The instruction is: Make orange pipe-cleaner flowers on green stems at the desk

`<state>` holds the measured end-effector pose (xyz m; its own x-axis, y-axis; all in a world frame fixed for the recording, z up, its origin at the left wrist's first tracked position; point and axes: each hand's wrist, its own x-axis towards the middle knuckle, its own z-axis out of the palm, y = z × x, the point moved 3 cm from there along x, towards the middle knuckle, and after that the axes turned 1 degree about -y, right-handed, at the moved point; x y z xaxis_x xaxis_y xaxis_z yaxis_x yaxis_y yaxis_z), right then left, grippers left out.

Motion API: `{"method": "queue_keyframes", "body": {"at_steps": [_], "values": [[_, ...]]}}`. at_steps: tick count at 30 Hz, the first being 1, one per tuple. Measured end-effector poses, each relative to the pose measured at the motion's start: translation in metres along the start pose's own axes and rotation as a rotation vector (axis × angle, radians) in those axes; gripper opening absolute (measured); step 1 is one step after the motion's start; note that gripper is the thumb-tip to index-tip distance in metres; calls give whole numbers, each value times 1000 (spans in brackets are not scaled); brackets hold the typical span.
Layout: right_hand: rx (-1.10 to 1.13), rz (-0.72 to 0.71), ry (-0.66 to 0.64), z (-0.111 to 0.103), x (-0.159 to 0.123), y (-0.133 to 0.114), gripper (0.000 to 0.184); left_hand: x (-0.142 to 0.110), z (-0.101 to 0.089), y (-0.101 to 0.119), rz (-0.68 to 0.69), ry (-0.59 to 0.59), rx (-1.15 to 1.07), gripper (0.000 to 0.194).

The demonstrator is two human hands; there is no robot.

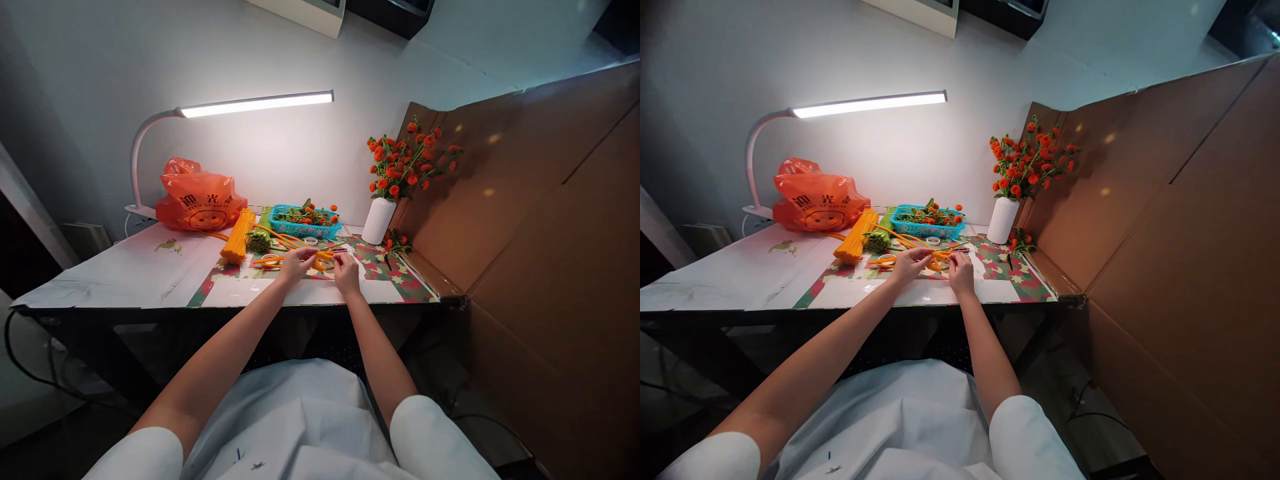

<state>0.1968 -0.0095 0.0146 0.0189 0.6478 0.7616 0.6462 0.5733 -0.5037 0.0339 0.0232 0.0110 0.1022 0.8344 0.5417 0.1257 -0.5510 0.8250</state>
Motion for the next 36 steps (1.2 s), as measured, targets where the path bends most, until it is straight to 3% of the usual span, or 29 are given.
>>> {"method": "queue_keyframes", "body": {"at_steps": [13,36], "values": [[-13,6,-15,-3,1,4,18,-7,1,10,147,-131,212,19],[17,102,26,-1,-1,2,15,-4,6,-5,84,-85,10,27]]}}
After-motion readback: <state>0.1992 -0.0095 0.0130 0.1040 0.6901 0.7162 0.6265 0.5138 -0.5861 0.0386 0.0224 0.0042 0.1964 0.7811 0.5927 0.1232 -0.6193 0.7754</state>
